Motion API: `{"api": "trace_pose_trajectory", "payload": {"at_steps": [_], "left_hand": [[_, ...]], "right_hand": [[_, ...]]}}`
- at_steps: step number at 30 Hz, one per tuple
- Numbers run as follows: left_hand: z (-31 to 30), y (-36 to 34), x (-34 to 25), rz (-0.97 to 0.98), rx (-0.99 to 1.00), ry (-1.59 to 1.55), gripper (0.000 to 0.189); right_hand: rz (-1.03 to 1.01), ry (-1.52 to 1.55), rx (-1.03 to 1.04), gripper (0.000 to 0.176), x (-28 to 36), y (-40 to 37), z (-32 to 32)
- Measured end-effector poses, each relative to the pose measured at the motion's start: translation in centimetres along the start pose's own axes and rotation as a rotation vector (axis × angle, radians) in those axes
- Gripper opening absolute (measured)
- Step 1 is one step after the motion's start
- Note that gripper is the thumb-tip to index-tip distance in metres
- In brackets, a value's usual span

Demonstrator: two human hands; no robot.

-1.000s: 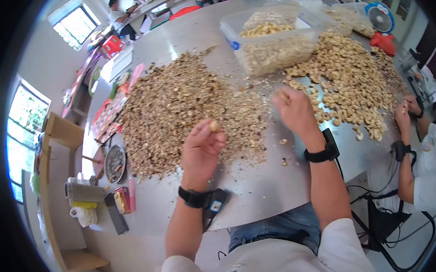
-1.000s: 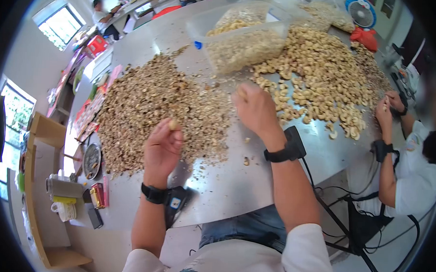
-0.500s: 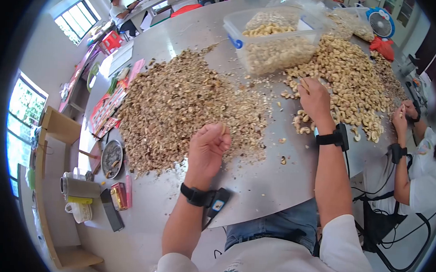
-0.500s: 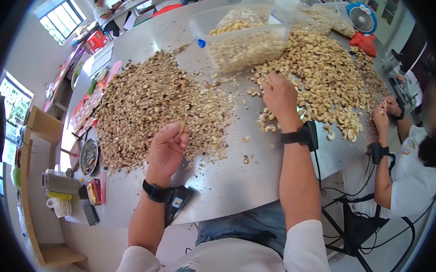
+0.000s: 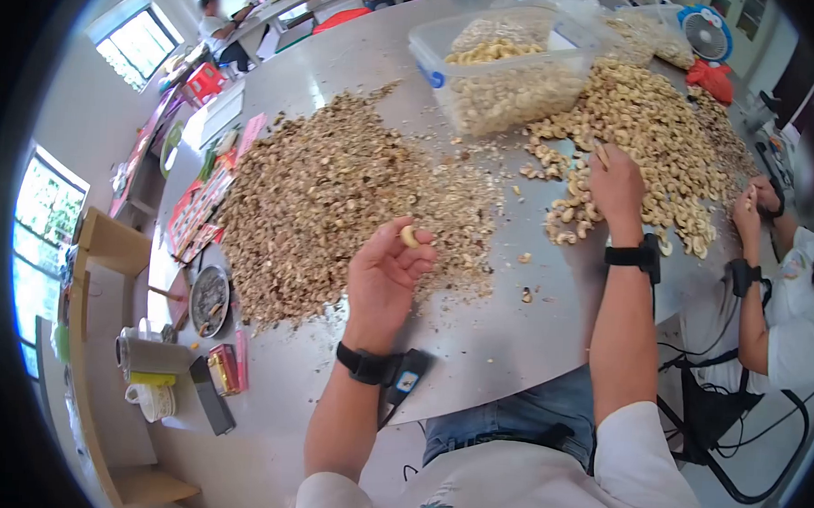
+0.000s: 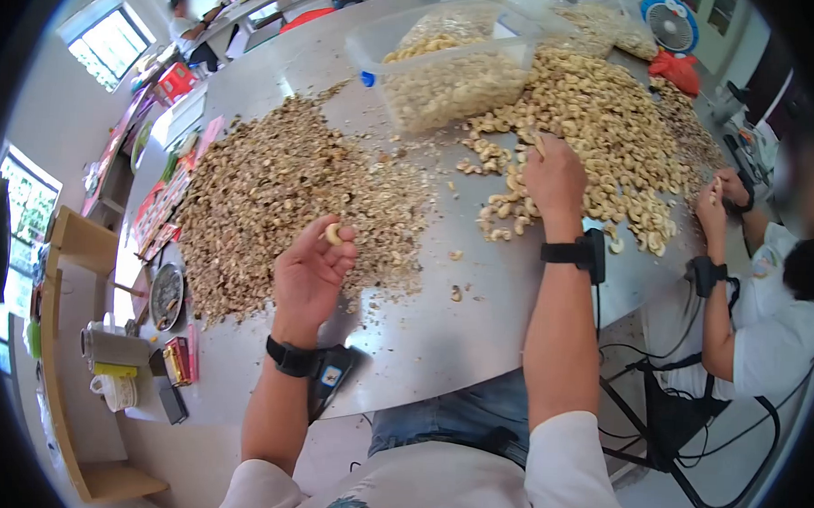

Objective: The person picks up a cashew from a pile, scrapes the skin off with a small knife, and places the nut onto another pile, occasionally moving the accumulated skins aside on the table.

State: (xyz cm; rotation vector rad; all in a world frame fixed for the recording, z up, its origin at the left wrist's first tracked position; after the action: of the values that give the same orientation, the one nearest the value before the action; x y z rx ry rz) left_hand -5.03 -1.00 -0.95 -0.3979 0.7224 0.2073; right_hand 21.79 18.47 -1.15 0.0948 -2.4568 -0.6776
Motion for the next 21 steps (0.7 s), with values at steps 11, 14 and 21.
{"api": "trace_pose_trajectory", "payload": {"at_steps": [11,14,21], "left_hand": [[-0.1,0.1,-0.1,0.033,0.094,0.074,0.023],[-0.3,0.1,-0.3,0.029,0.03,0.09,0.025],[-0.3,0.3,-0.1,-0.004,0.001,0.126,0.034]], "right_hand": [[-0.176,0.01,0.307,0.018,-0.3,0.6,0.4],[-0.041,0.18,0.213,0.018,-2.0,0.6,0.1],[-0.128,0.112,0.284,0.021,-0.6,0.5,0.5]]}}
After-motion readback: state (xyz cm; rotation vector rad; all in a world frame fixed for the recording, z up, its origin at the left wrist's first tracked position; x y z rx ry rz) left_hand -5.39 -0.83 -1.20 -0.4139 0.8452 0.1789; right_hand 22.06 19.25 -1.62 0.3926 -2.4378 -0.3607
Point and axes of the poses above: each hand's wrist, its own y-axis towards the middle knuckle, its own z-axis out of the palm, x = y × z, the point moved 2 cm from there along y, towards the middle knuckle, and after that the axes turned 6 degrees about -x, right-handed, at the moved point
